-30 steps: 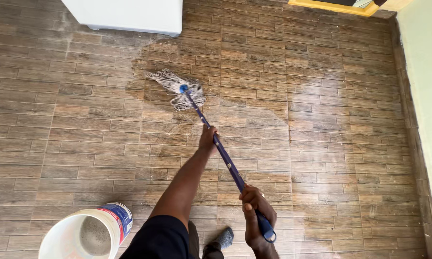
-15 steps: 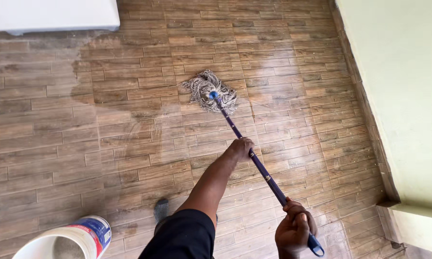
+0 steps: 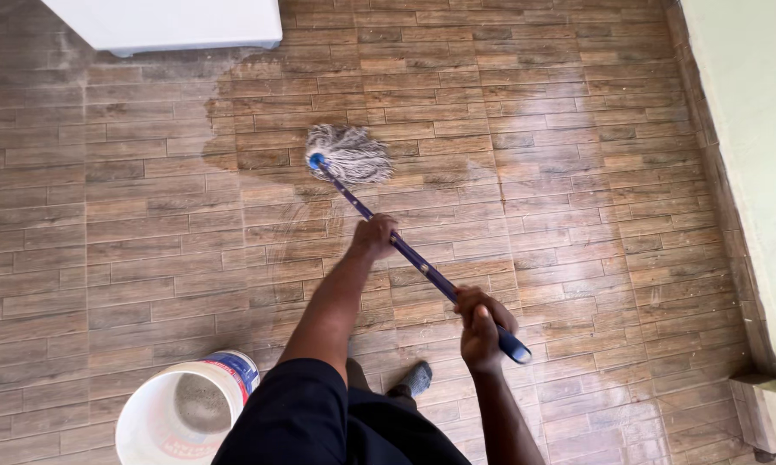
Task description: The person mops a tiled floor using a string mop and a bucket of water, dipping the mop into the bucket and wringing the mop head by hand.
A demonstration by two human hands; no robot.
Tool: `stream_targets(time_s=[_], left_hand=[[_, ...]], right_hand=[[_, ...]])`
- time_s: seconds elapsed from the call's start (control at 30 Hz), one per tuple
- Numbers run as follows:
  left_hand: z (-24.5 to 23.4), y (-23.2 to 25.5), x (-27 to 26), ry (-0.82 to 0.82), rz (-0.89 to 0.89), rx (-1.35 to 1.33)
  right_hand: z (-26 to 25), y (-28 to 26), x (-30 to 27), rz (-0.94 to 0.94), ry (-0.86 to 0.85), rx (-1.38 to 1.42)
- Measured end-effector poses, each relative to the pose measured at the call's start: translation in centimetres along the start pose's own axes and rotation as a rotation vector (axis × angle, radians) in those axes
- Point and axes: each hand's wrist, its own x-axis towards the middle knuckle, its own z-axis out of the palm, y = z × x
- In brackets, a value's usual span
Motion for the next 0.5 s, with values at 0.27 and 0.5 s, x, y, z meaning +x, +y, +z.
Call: stream_targets(time_s=[0.27, 0.5], left_hand=[[-3.8, -18.3, -6.1, 0.435, -0.031, -0.330], [-5.5, -15.1, -7.8, 0.521, -0.120, -0.179]], right_hand=[[12.1, 5.6, 4.9, 0.213, -0.311, -0.012], [14.0, 2.5, 3.6, 0.048, -0.353, 0.176]])
